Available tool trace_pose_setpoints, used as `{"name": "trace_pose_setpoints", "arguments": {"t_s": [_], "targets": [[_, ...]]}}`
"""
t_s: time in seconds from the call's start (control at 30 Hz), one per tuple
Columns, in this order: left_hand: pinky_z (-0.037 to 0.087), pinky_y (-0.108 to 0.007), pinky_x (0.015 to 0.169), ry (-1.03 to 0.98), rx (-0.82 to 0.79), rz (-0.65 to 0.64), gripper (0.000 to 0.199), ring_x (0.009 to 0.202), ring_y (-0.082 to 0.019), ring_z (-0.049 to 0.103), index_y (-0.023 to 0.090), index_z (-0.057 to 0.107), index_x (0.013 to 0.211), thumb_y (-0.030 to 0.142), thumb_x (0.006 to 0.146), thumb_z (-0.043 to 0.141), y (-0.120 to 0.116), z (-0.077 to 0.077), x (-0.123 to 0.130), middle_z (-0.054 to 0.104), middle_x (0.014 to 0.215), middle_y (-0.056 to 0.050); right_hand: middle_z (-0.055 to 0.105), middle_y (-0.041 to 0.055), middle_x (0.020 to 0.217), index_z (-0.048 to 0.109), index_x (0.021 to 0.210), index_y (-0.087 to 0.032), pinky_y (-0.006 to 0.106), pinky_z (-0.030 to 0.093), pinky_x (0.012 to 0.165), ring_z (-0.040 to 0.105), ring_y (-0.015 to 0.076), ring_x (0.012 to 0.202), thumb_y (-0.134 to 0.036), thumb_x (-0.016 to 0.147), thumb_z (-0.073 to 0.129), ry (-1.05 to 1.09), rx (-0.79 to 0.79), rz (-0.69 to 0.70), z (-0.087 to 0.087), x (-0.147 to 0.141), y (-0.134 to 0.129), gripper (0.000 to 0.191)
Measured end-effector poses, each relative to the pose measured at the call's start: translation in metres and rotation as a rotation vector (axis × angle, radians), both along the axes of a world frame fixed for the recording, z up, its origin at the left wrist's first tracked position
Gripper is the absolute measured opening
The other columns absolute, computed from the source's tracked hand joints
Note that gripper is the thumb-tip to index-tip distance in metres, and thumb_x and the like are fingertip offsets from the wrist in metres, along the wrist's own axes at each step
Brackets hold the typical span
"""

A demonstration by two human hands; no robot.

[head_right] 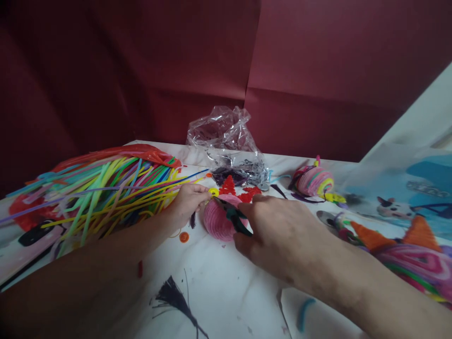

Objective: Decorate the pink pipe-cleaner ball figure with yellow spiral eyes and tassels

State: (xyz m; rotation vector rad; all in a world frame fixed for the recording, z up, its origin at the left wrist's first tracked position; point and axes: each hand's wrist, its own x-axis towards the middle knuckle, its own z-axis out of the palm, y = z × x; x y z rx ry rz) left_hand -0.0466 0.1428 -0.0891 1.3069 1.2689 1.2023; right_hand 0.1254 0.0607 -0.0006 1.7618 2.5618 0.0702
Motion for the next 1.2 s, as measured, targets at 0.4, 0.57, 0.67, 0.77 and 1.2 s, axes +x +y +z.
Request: {"name": "trace_pose_setpoints", "arguments": {"t_s": [0.4, 0.57, 0.67, 0.77, 1.2], "targets": [[0.024, -0.020, 0.043, 0.030, -0.016, 0.014, 0.014, 0.042, -0.006, 0.034, 0.015, 0.053, 0.052, 0.009, 0.065, 0.057, -0.002, 0.000, 0.000, 0.041, 0.044, 0.008, 0.064, 0.0026, 0.070, 0.059, 0.078, -0.025, 0.028, 0.031, 0.051, 0.056, 0.0189, 0.056, -0.031, 0.074, 0.049, 0.025, 0.035, 0.027, -0.004, 0.001, 0.005, 0.013], [0.022, -0.021, 0.043, 0.000, -0.009, 0.022, 0.006, 0.042, -0.006, 0.034, 0.015, 0.056, 0.052, 0.015, 0.058, 0.057, -0.001, -0.001, 0.001, 0.044, 0.043, 0.007, 0.065, 0.0026, 0.072, 0.060, 0.081, -0.025, 0.029, 0.033, 0.052, 0.059, 0.0203, 0.060, -0.032, 0.076, 0.049, 0.033, 0.036, 0.051, -0.003, 0.001, 0.006, 0.014], [0.022, -0.021, 0.043, -0.015, -0.005, 0.022, 0.005, 0.043, -0.007, 0.034, 0.016, 0.056, 0.051, 0.016, 0.056, 0.057, -0.002, -0.001, 0.001, 0.044, 0.043, 0.006, 0.064, 0.0036, 0.071, 0.060, 0.082, -0.025, 0.029, 0.033, 0.051, 0.058, 0.0204, 0.058, -0.033, 0.077, 0.047, 0.030, 0.025, 0.057, -0.003, 0.001, 0.005, 0.016], [0.021, -0.021, 0.043, -0.027, 0.000, 0.019, 0.007, 0.043, -0.007, 0.033, 0.016, 0.055, 0.049, 0.018, 0.056, 0.056, -0.003, -0.001, 0.000, 0.043, 0.042, 0.006, 0.064, 0.0045, 0.072, 0.060, 0.082, -0.024, 0.030, 0.032, 0.051, 0.058, 0.0213, 0.059, -0.032, 0.078, 0.047, 0.028, 0.041, 0.065, -0.004, 0.001, 0.005, 0.016], [0.020, -0.021, 0.043, -0.070, -0.003, 0.022, 0.008, 0.041, -0.006, 0.031, 0.016, 0.052, 0.047, 0.016, 0.054, 0.055, -0.003, -0.003, -0.001, 0.039, 0.040, 0.008, 0.065, 0.0004, 0.064, 0.064, 0.076, -0.026, 0.028, 0.040, 0.044, 0.059, 0.0206, 0.052, -0.031, 0.071, 0.057, 0.083, 0.080, 0.013, 0.001, 0.020, -0.005, 0.010]]}}
